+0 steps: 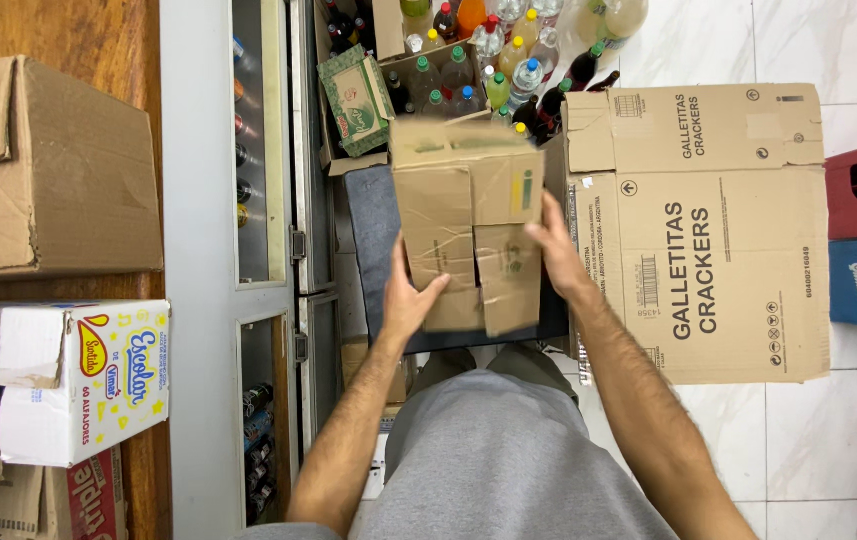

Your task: The person assembles cardboard boxes by hand, folding the flaps into place and stacking the completed boxes onto a shelf.

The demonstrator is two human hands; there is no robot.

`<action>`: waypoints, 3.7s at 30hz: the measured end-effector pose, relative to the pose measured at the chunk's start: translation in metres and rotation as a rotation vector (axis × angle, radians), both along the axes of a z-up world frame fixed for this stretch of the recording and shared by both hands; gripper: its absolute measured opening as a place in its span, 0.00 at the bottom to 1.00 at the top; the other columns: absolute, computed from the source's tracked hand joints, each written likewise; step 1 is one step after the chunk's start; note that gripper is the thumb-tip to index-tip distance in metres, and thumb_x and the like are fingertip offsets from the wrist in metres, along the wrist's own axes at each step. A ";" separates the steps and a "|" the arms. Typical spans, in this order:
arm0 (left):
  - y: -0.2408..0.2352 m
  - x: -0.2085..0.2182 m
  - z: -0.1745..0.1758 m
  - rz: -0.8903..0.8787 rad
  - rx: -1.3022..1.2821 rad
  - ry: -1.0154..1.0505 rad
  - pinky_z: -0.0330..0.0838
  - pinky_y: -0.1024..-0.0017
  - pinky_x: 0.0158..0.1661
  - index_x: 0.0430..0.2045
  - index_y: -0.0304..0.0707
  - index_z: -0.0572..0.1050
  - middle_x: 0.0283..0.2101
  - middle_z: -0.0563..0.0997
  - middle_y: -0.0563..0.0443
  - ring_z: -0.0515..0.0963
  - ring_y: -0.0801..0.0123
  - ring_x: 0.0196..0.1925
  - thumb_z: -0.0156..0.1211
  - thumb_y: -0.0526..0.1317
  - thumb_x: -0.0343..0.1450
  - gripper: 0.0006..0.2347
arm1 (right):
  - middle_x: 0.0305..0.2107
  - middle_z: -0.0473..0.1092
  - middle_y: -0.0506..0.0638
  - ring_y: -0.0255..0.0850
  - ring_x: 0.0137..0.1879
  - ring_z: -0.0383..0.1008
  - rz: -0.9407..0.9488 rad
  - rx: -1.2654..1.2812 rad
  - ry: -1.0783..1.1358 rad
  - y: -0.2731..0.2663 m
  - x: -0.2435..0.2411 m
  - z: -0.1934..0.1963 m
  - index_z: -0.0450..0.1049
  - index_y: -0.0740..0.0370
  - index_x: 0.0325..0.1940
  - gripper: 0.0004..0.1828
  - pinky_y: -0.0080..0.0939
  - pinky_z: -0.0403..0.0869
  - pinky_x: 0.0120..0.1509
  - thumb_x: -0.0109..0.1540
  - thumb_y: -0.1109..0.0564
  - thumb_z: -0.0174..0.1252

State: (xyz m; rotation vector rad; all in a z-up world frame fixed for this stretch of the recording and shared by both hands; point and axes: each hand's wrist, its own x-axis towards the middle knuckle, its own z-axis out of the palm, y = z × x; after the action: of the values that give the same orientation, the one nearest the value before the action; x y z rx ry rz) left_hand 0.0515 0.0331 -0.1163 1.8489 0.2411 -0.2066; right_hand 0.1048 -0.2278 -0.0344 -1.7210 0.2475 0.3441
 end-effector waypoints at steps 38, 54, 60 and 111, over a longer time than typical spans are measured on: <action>-0.002 -0.015 -0.084 -0.831 0.287 -0.123 0.76 0.48 0.66 0.36 0.50 0.88 0.60 0.87 0.51 0.82 0.46 0.66 0.72 0.57 0.72 0.14 | 0.54 0.74 0.71 0.72 0.66 0.74 0.126 -0.558 0.070 -0.058 -0.072 -0.193 0.71 0.61 0.68 0.23 0.71 0.72 0.70 0.67 0.58 0.53; -0.023 0.006 -0.086 -0.399 0.665 -0.028 0.57 0.33 0.76 0.73 0.41 0.66 0.82 0.49 0.28 0.47 0.28 0.84 0.77 0.55 0.68 0.39 | 0.62 0.75 0.57 0.62 0.68 0.76 0.236 -0.396 -0.203 -0.050 -0.060 -0.131 0.82 0.58 0.60 0.18 0.62 0.76 0.71 0.76 0.46 0.56; -0.053 0.018 -0.073 -0.219 0.834 0.104 0.57 0.35 0.75 0.79 0.38 0.54 0.82 0.44 0.22 0.45 0.27 0.84 0.79 0.55 0.65 0.49 | 0.60 0.71 0.59 0.68 0.66 0.75 0.263 -0.591 -0.385 -0.022 0.012 -0.124 0.78 0.58 0.48 0.16 0.66 0.76 0.70 0.70 0.43 0.68; -0.016 0.007 -0.176 0.656 0.480 -0.155 0.82 0.51 0.52 0.59 0.43 0.83 0.55 0.88 0.39 0.88 0.45 0.54 0.59 0.46 0.80 0.16 | 0.58 0.60 0.50 0.59 0.67 0.74 0.104 -0.487 -0.029 -0.014 0.056 -0.237 0.79 0.41 0.66 0.24 0.59 0.74 0.71 0.66 0.54 0.72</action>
State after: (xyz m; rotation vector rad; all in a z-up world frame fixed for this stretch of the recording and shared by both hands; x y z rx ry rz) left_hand 0.0583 0.0171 -0.2925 2.1302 0.8242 0.4853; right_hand 0.1604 -0.2418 -0.2714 -2.2224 0.2339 0.3539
